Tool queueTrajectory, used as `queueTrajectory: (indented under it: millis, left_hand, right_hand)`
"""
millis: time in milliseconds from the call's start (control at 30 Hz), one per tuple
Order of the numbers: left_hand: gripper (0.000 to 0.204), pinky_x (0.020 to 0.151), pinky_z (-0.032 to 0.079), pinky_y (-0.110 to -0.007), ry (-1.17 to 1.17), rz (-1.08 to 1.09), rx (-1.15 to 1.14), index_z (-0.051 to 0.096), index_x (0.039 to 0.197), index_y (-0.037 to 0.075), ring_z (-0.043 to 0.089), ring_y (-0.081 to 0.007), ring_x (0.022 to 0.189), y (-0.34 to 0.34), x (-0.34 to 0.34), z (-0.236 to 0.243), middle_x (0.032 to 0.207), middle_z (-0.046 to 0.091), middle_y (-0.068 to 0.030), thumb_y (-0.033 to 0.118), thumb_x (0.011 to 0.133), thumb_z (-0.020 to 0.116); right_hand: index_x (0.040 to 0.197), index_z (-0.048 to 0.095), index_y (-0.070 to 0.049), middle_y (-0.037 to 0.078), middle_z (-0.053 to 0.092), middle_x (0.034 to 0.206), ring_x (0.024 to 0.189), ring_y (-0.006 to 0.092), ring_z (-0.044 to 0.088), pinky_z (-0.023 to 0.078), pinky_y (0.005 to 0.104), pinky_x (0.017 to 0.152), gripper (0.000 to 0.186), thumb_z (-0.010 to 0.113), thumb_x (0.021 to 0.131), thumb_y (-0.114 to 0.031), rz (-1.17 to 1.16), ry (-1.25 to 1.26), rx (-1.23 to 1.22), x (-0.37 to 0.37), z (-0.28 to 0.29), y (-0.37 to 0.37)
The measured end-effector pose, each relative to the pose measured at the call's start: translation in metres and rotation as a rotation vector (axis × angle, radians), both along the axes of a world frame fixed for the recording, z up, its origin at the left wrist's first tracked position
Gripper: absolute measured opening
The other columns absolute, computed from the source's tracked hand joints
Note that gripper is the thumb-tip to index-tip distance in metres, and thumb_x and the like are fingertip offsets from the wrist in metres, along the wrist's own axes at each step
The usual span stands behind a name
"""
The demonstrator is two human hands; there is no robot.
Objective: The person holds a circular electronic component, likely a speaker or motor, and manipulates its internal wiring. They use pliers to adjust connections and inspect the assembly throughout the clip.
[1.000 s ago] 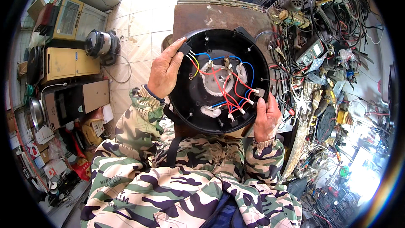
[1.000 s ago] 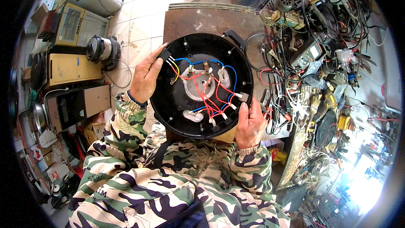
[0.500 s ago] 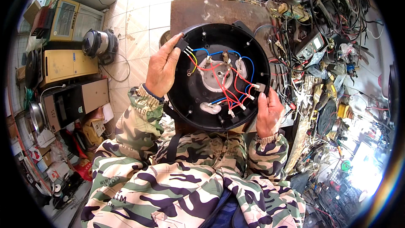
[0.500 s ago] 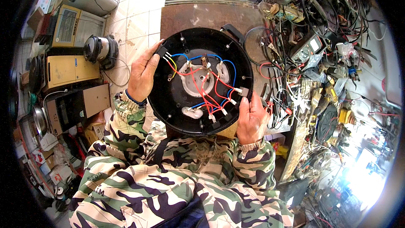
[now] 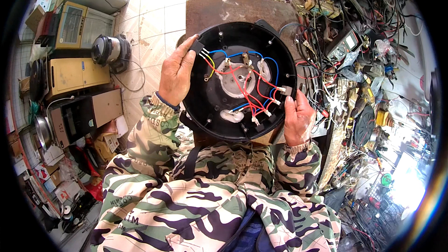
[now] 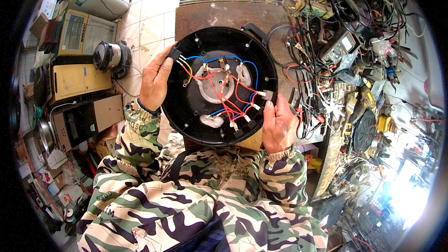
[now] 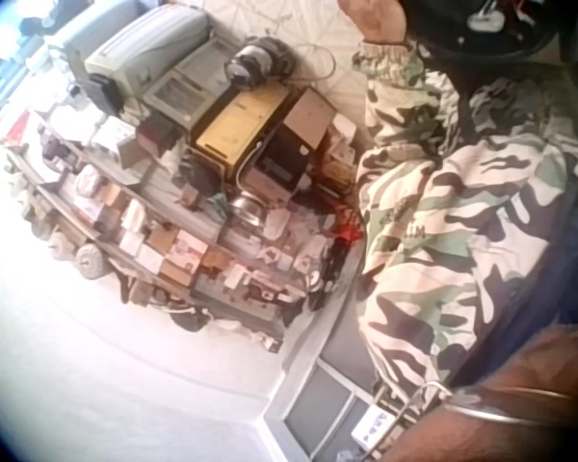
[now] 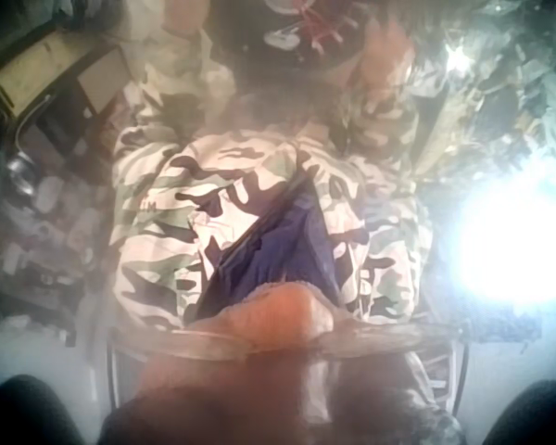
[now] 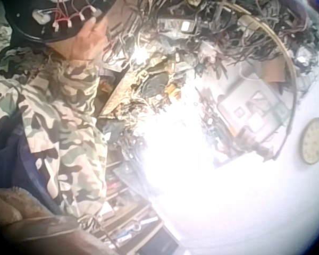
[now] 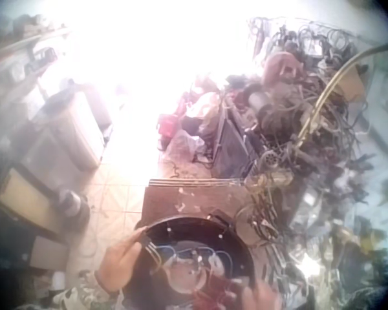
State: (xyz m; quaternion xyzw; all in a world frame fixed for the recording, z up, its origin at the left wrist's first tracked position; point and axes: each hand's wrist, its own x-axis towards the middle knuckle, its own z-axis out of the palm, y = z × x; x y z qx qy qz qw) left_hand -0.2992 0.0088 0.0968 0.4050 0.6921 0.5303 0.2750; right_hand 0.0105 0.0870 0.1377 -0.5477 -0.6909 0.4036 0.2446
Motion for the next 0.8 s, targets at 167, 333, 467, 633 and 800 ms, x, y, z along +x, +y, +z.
queueTrajectory:
  millis: [167, 333, 467, 633, 800]
  left_hand:
    - [0.041, 0.107, 0.048, -0.032, 0.086, 0.044, -0.078, 0.062, 0.145, -0.004, 0.065, -0.0202, 0.122, -0.002, -0.001, 0.011, 0.134, 0.07, -0.0155, 0.015, 0.109, 0.056]
    - [0.022, 0.11, 0.049, -0.045, 0.664, 0.084, -0.001, 0.074, 0.11, 0.002, 0.066, -0.0355, 0.122, -0.029, 0.03, 0.075, 0.127, 0.071, -0.0187, 0.004, 0.088, 0.075]
    - [0.026, 0.118, 0.037, -0.058, 0.746, -0.367, -0.137, 0.077, 0.088, 0.01, 0.058, -0.0346, 0.126, -0.054, 0.08, 0.094, 0.126, 0.068, -0.0104, 0.016, 0.067, 0.09]
    - [0.038, 0.127, 0.012, -0.063, 0.746, -0.415, -0.34, 0.078, 0.107, 0.008, 0.045, -0.0353, 0.14, -0.062, 0.11, 0.091, 0.15, 0.054, -0.0131, 0.027, 0.075, 0.083]
    - [0.04, 0.127, 0.008, -0.062, 0.791, -0.407, -0.387, 0.077, 0.11, 0.004, 0.042, -0.036, 0.142, -0.061, 0.12, 0.081, 0.154, 0.05, -0.0155, 0.025, 0.076, 0.072]
  right_hand:
    - [0.125, 0.07, -0.002, 0.013, 0.073, 0.091, 0.076, 0.0166, 0.065, 0.054, 0.0345, 0.073, 0.023, 0.062, 0.105, -0.011, 0.0, 0.023, -0.02, 0.002, -0.005, 0.001]
    - [0.125, 0.07, -0.002, 0.012, 0.072, 0.088, 0.075, 0.0162, 0.064, 0.054, 0.0345, 0.073, 0.024, 0.063, 0.104, -0.011, 0.015, -0.06, -0.075, 0.003, 0.004, 0.004]
    - [0.124, 0.072, -0.002, 0.01, 0.07, 0.085, 0.072, 0.0157, 0.061, 0.053, 0.0344, 0.071, 0.024, 0.061, 0.104, -0.01, 0.021, 0.002, -0.062, -0.001, 0.009, 0.005]
    - [0.122, 0.071, -0.001, 0.01, 0.07, 0.084, 0.072, 0.0154, 0.061, 0.052, 0.0349, 0.07, 0.023, 0.06, 0.103, -0.01, 0.031, -0.001, -0.088, -0.002, 0.013, 0.006]
    - [0.122, 0.071, -0.002, 0.014, 0.07, 0.083, 0.07, 0.0194, 0.064, 0.053, 0.0371, 0.069, 0.023, 0.06, 0.103, -0.008, 0.025, -0.009, -0.106, -0.001, 0.015, 0.006]
